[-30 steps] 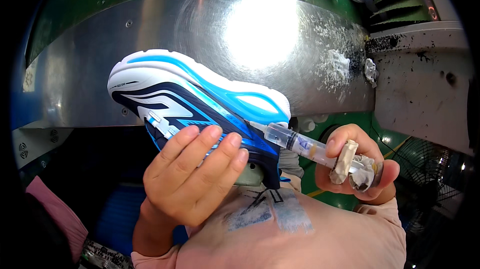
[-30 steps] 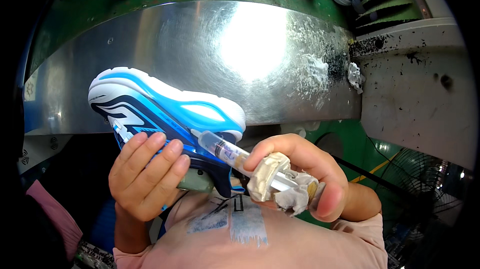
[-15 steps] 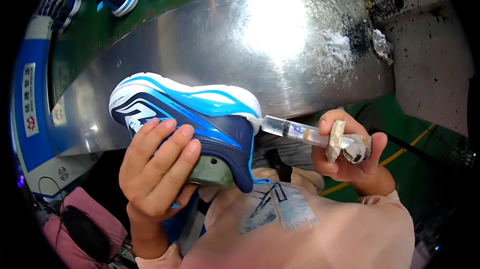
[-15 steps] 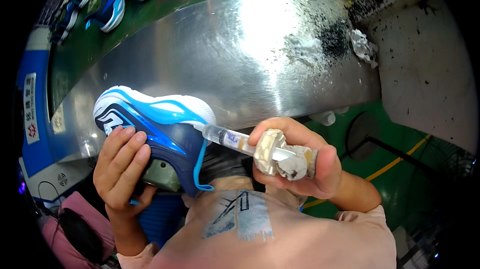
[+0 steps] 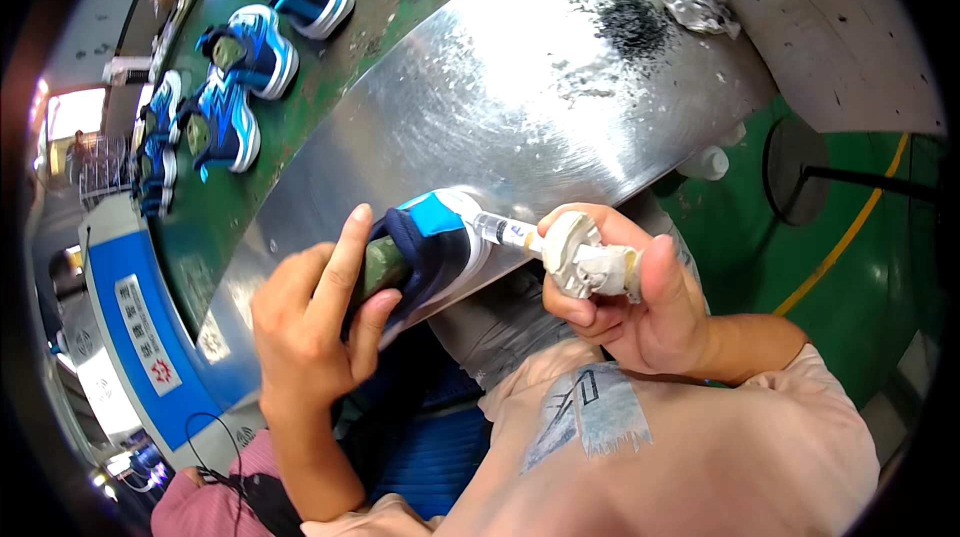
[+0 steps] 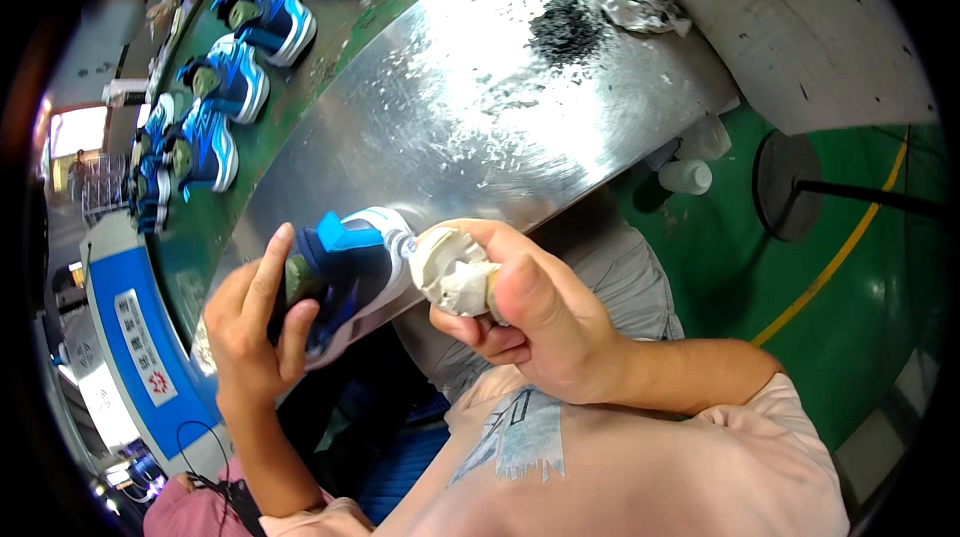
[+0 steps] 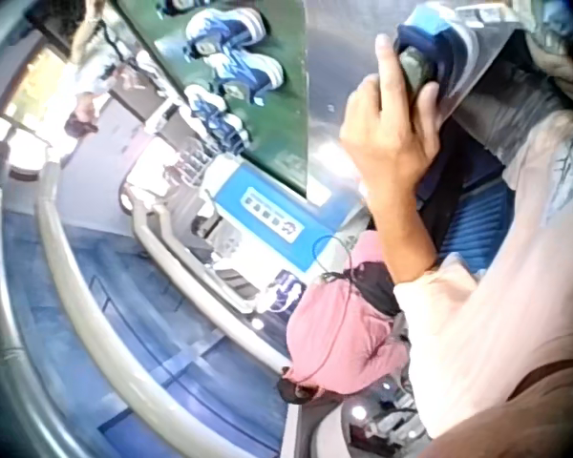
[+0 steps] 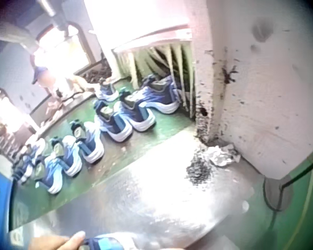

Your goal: The person applies adhesive to the seam of blue and white sneakers using a syringe, then places the shoes onto a conveyor belt.

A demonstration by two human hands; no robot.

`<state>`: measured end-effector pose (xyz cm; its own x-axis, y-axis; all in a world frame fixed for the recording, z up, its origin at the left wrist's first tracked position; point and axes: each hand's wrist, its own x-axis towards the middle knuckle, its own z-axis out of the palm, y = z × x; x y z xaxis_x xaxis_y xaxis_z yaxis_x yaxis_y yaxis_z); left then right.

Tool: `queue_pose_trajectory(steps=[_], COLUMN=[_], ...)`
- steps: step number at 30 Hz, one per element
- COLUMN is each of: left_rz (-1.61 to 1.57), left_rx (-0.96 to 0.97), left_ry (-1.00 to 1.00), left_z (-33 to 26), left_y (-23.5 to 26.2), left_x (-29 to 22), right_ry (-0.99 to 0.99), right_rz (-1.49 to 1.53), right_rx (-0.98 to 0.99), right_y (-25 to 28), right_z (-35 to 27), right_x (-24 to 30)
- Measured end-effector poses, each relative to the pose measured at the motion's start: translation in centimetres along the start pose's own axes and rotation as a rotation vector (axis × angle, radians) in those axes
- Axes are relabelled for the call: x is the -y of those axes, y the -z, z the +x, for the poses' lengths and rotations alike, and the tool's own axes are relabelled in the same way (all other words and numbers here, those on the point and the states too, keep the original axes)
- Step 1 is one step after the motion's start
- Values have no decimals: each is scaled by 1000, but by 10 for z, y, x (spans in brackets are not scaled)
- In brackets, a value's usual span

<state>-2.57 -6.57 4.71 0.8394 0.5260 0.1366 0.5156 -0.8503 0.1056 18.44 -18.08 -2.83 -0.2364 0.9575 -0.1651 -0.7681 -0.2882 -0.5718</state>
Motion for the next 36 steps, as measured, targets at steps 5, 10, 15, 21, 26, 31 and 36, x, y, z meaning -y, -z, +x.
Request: queue_pose_trajectory(steps=[5, 10, 15, 21, 26, 31, 36], left_rz=[26, -33, -82, -95, -101, 1, 4], left_rx=[31, -2, -60, -93, -168, -264, -217], left_ry=[305, 498, 596, 619, 560, 701, 337], left_z=[-2, 8, 23, 37, 39, 69, 60], left_y=[-7, -10, -13, -12, -21, -39, -61], left_x=[-28, -39, -44, -41, -26, -33, -70], right_ry=[77, 112, 235, 395, 396, 336, -88], right_rz=[-4, -43, -176, -324, -445, -279, 418], right_rx=[-29, -81, -212, -71, -38, -45, -149], right_y=[-3, -13, -31, -35, -33, 10, 79], right_z=[0, -5, -9, -20, -18, -2, 46], right_x=[-14, -17, -26, -40, -56, -6, 46])
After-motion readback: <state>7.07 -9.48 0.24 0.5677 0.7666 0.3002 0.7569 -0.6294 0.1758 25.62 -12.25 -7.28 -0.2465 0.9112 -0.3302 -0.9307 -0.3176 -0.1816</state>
